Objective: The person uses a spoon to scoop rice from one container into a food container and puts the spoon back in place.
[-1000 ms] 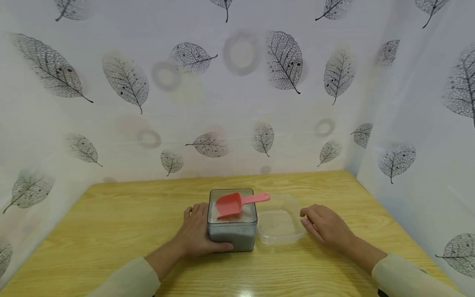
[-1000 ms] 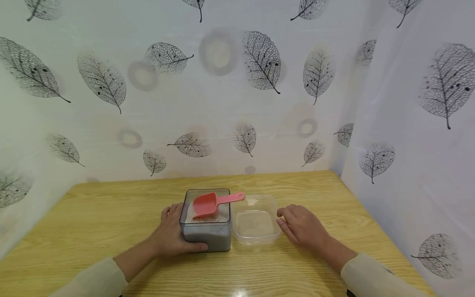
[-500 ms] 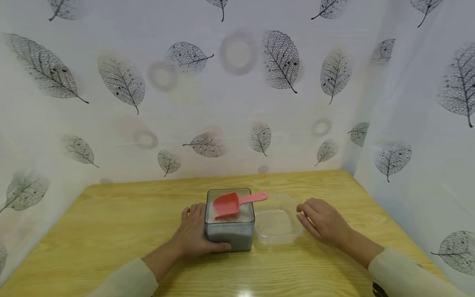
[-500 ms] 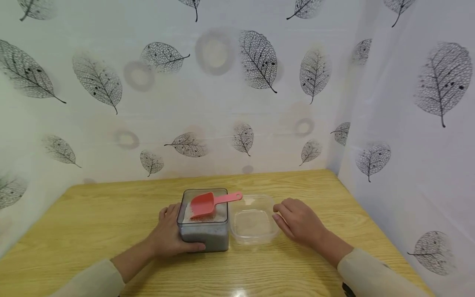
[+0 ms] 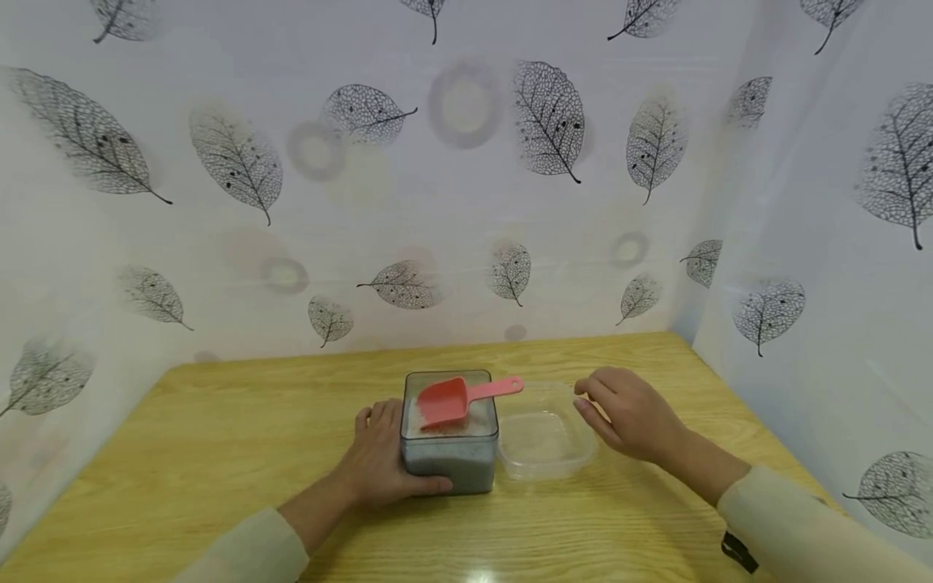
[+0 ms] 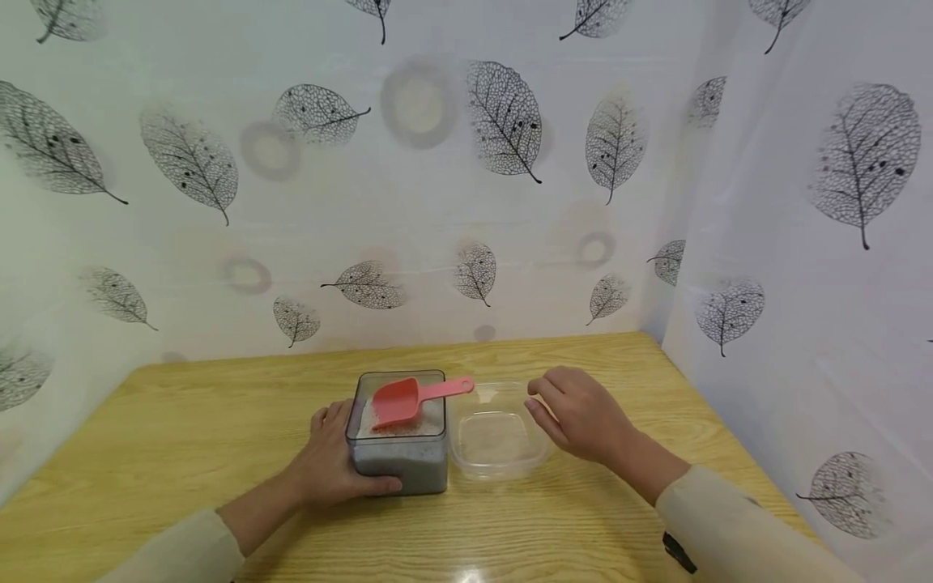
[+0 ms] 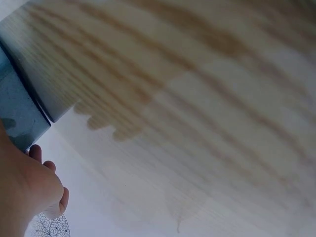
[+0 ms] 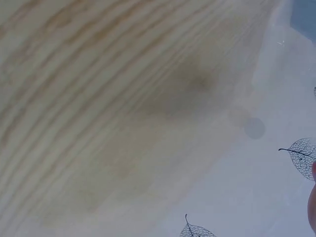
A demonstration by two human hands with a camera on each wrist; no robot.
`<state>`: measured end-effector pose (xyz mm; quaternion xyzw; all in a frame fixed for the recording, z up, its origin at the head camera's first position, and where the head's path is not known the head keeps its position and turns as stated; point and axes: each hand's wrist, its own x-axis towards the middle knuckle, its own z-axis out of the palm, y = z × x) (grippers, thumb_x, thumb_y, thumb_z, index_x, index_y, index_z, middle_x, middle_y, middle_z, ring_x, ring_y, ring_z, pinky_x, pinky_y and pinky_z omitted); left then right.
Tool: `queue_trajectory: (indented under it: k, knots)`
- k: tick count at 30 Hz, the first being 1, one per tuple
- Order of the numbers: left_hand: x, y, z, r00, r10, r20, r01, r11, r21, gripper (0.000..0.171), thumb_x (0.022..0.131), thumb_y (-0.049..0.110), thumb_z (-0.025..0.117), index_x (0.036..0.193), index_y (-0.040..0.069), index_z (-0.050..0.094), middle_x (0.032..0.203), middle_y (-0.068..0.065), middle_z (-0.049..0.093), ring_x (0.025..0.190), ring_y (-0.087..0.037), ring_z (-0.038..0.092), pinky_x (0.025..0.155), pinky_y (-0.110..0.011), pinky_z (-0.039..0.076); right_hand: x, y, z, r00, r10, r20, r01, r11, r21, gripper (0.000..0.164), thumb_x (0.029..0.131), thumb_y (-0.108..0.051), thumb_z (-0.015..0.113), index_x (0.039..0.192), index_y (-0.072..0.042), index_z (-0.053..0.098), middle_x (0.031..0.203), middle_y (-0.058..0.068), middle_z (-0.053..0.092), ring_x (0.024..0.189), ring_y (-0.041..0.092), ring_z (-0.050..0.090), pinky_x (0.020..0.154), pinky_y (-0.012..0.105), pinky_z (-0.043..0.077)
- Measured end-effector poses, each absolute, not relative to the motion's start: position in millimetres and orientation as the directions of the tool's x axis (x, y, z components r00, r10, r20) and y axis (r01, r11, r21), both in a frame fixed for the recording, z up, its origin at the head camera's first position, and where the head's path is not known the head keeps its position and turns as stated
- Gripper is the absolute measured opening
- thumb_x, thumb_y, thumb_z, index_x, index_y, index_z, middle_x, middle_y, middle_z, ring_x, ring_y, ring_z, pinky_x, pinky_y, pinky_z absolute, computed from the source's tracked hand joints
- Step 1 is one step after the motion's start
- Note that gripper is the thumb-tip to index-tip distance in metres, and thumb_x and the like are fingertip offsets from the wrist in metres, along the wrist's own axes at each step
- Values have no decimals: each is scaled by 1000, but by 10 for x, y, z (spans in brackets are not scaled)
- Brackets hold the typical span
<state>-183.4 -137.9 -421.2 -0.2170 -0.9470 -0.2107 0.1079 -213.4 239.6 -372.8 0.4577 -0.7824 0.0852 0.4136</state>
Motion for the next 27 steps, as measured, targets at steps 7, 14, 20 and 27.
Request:
queue_trajectory:
  k: [7,14,20,27]
  knots:
    - [-1831,-1374,-4214,-882,365,299,457,818,349,116,56,91,67,138,12,41,121,-3,51,112,-20,44,98,-47,27,-2131,2323,-3612,-255,-661,706,-785,568,248,41,107,-34,40,93,-6,67,83,2,60,71,15,53,64,35,48]
    - [-1828,-1371,-4208,-881,364,304,457,821,341,116,56,89,68,138,11,41,121,-3,51,112,-21,44,97,-46,27,-2100,2217,-3499,-293,-656,696,-780,585,223,43,108,-38,37,97,-7,65,84,4,61,73,16,54,66,37,49]
    - [-1833,-1372,-4205,-885,360,294,449,825,343,117,56,90,67,139,11,41,122,-4,51,113,-21,43,98,-47,27,-2060,2117,-3429,-344,-652,675,-774,604,189,51,108,-44,32,103,-5,65,90,5,64,79,18,58,71,39,51]
    - [-1839,-1372,-4215,-888,359,288,448,818,360,118,56,91,67,139,12,40,123,-3,51,115,-21,43,100,-48,26,-2045,2001,-3419,-361,-659,660,-780,601,174,51,108,-44,31,108,-5,64,93,5,64,83,19,59,75,40,51]
